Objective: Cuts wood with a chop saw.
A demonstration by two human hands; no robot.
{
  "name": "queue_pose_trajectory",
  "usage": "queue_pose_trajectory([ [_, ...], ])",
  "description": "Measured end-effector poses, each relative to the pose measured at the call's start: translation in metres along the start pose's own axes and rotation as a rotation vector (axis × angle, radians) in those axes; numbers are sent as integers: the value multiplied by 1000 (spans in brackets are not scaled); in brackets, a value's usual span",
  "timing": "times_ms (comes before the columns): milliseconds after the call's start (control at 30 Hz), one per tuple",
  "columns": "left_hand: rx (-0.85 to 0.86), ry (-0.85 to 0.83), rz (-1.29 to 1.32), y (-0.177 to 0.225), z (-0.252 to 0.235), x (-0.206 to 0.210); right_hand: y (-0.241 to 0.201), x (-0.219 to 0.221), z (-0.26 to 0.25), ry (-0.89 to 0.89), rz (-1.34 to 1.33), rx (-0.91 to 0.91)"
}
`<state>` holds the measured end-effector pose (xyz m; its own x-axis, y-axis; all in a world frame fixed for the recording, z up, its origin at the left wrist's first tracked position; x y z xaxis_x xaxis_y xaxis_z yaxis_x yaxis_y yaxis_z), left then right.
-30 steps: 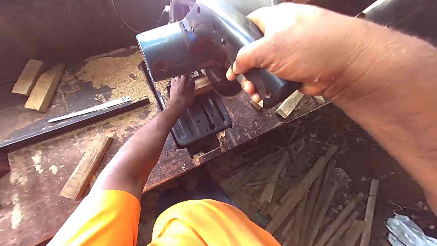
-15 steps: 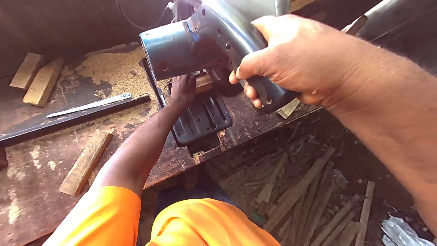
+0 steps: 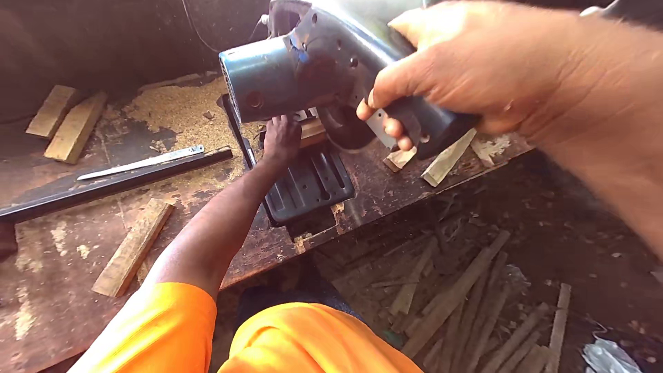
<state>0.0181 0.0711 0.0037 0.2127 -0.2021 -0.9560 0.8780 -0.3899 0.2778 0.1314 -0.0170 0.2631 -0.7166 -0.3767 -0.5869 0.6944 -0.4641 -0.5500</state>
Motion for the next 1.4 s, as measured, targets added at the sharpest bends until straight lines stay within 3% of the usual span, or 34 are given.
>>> queue_pose_trajectory([
  [300, -12, -19, 36, -2, 0, 0, 1, 0, 0, 1, -28, 44],
  [533, 49, 12, 8, -3, 2, 4, 9, 5, 1, 19, -11, -7],
  [1400, -15, 49, 118, -1, 9, 1, 39, 24, 1, 28, -76, -104],
])
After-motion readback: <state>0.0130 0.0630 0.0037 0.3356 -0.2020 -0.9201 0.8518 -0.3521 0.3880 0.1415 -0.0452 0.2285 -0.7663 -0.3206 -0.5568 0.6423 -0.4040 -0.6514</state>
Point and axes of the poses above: each hand's wrist, its own z-axis away from the middle knuckle, its own x-axis out of the palm, y = z × x, the point moved 5 cm from there along -z, towards the middle knuckle, and after that the axes turned 10 degrees about x, right-handed, at the moved point
